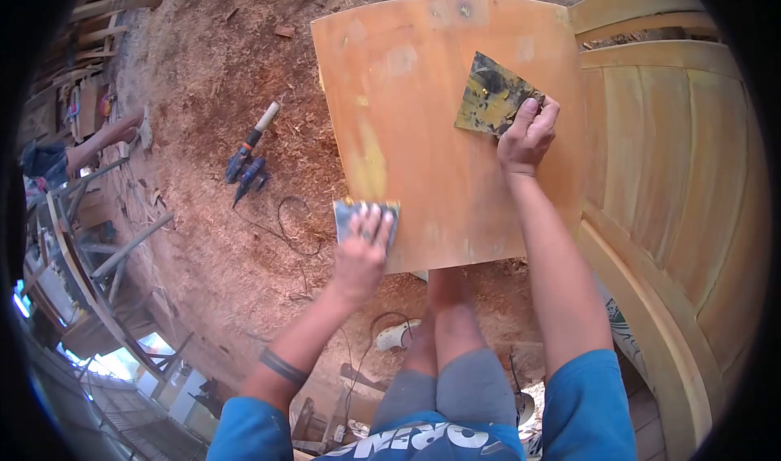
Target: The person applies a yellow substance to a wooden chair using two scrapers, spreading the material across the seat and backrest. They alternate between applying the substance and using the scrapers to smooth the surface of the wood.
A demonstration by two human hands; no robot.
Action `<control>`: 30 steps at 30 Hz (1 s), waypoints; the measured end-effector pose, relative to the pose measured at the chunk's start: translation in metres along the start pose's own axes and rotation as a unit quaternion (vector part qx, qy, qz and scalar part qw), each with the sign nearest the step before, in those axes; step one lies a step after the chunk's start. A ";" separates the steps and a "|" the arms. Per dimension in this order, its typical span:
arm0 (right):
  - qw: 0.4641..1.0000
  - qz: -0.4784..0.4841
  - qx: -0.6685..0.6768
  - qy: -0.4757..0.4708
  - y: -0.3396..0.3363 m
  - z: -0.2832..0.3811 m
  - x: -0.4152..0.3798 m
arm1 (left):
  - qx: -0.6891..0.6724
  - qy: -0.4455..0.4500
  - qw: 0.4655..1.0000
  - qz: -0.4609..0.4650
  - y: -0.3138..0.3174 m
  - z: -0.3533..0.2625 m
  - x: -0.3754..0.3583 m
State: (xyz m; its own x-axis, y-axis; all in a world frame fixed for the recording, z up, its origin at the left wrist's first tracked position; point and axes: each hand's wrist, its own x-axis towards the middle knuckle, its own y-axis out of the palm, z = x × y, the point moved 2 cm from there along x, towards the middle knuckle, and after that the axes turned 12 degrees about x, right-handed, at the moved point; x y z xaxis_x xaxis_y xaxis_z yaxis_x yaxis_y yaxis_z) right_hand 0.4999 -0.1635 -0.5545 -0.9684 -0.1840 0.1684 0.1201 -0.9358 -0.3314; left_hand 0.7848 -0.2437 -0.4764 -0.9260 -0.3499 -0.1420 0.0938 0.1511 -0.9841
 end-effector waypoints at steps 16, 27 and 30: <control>0.999 -0.007 -0.039 -0.024 0.000 0.000 0.005 | 0.020 -0.045 0.988 0.149 -0.035 0.065 0.142; 0.998 -0.021 -0.059 -0.011 0.002 0.000 0.005 | -0.060 -0.079 0.995 0.005 0.023 -0.048 -0.059; 0.998 -0.022 -0.059 -0.008 0.003 -0.007 0.006 | -0.075 -0.070 0.994 0.039 0.030 -0.065 -0.099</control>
State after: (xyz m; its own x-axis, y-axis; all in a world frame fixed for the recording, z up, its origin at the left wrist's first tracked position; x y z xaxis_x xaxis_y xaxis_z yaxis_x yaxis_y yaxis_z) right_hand 0.4933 -0.1655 -0.5616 -0.9682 -0.1493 0.2005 0.0499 -0.9013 -0.4304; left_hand 0.8555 -0.1440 -0.4850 -0.8575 -0.4548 -0.2405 0.0974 0.3156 -0.9439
